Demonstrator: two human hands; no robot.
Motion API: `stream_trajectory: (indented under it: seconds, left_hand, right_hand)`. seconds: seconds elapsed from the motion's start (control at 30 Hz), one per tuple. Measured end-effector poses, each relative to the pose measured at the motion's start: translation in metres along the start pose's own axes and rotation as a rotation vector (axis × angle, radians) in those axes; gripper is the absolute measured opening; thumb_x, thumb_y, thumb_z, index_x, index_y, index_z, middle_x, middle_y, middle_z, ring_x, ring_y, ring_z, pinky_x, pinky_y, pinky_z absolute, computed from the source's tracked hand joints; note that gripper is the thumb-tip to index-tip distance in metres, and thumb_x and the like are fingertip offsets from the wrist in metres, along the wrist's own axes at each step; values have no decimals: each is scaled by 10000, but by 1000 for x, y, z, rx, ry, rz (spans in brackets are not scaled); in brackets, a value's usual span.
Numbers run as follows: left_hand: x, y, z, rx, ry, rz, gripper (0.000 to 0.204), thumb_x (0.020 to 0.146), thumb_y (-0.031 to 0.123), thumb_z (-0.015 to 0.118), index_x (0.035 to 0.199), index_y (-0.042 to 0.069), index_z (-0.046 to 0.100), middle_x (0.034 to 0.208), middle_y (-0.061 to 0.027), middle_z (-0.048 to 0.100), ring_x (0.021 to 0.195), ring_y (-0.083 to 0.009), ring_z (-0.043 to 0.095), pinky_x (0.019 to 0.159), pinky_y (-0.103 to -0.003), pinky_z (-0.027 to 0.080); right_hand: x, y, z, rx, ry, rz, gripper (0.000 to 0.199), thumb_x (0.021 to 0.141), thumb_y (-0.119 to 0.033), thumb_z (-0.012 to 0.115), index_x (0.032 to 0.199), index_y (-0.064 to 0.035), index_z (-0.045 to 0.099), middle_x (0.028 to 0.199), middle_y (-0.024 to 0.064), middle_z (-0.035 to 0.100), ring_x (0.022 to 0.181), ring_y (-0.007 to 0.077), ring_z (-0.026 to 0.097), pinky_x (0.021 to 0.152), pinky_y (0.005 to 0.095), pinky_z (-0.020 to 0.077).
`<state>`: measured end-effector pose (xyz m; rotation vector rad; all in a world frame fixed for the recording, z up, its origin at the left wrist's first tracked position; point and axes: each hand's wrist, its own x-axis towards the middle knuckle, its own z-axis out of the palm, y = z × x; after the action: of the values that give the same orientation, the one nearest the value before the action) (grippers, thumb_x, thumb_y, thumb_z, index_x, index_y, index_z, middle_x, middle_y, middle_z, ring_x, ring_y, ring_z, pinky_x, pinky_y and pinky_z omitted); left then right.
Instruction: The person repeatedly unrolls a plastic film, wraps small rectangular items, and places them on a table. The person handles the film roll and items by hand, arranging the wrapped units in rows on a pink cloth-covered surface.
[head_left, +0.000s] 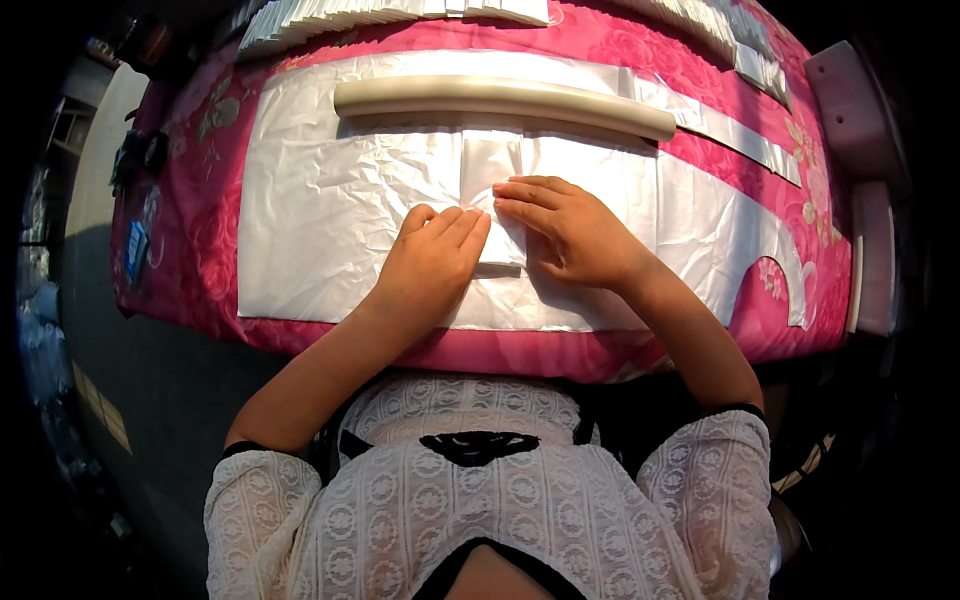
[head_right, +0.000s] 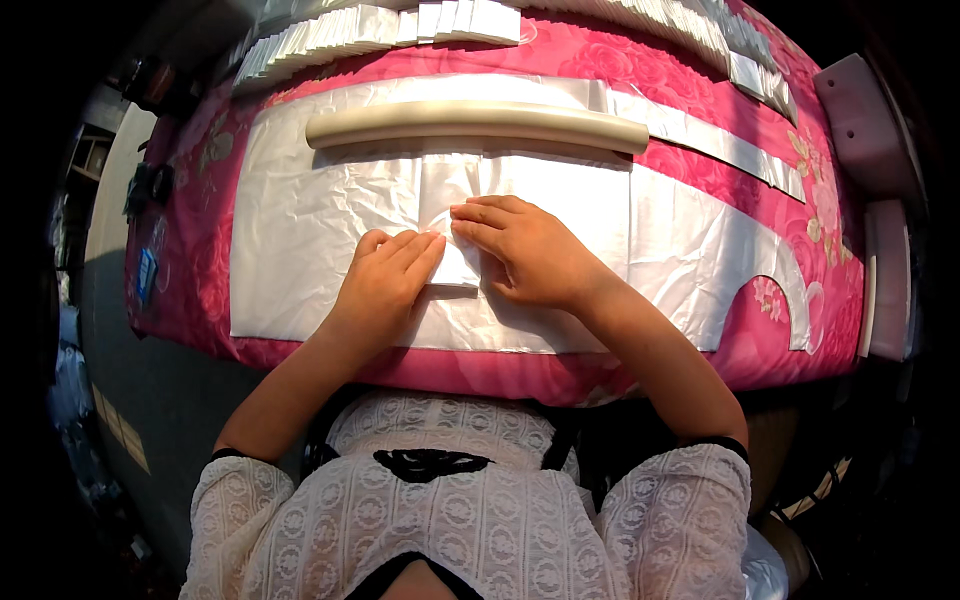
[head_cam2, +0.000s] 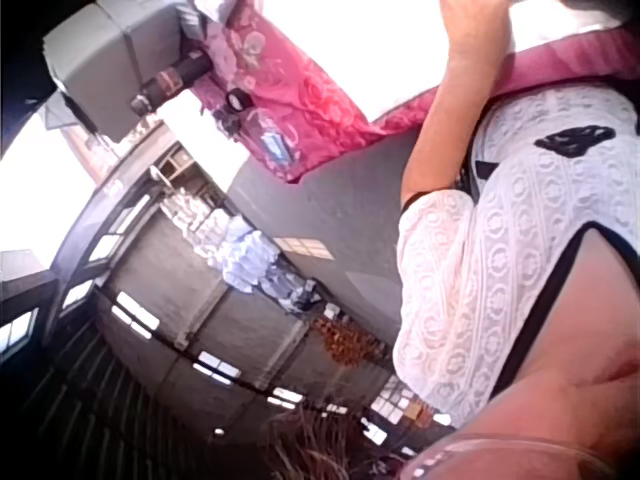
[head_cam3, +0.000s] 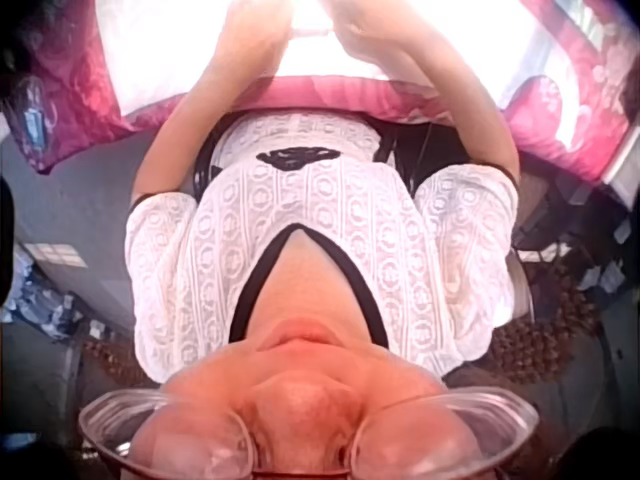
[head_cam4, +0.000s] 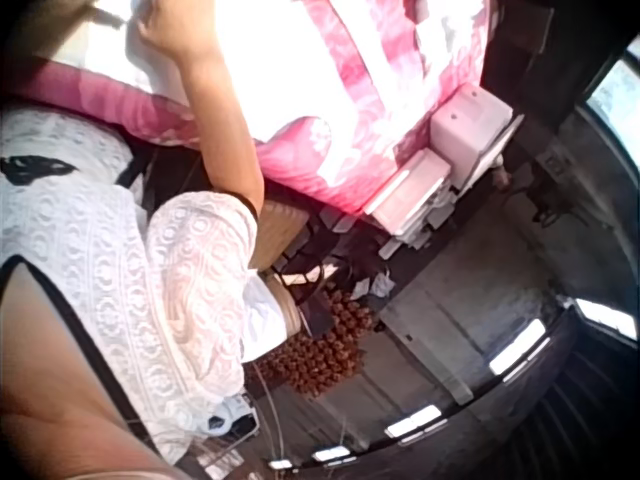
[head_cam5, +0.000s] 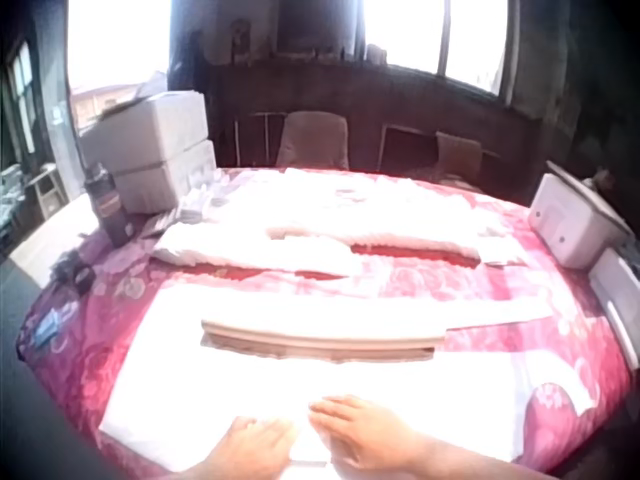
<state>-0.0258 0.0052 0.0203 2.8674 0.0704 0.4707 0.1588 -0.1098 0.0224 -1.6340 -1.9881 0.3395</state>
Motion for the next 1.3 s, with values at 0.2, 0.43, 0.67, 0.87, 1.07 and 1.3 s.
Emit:
stream_trajectory:
  seconds: [0.2,0.43,0.67,0.87,1.07,1.3]
  left_hand:
    - [-24,0,-4,-181,153,244,295,698,62,601,981,-23,595,996,-124,626,862,-233,623,690,-337,482]
    - [-42,10,-4,-202,102,124,404,677,105,629,1060,-9,567,987,-116,628,876,-228,617,686,-326,466]
    - [-38,13,2,-511,95,-446,615,783,68,607,1321,-66,340,791,-86,646,666,-194,587,602,-293,452]
    - [-17,3,-1,-731,103,-705,662,821,65,598,1341,-117,230,690,-81,630,596,-93,550,607,-214,443]
    - [-10,-7,-2,-811,56,-817,682,813,53,617,1349,-110,227,701,-66,632,622,-48,543,609,-194,451]
    - [-3,2,-15,-638,79,-731,706,760,73,667,1336,-88,292,1086,-178,576,830,-159,612,692,-244,488]
  right_hand:
    - [-14,-19,16,-35,91,-148,247,682,-68,591,926,-48,629,965,64,627,896,227,575,781,320,474]
    - [-29,-32,26,-24,107,-94,266,700,-87,598,963,-81,640,947,38,627,857,215,579,711,317,487]
    - [-13,-34,13,343,56,485,116,843,-118,593,837,-22,658,643,77,606,561,179,553,536,281,430]
    - [23,-23,-5,448,-208,834,284,869,-220,577,726,19,636,550,50,572,498,103,513,506,261,411]
    - [30,-12,-2,462,-303,921,337,851,-279,543,641,-39,651,550,42,608,517,156,580,567,301,458]
    - [33,-9,-3,551,-301,959,336,850,-261,553,653,-5,647,583,65,629,533,133,601,567,274,474]
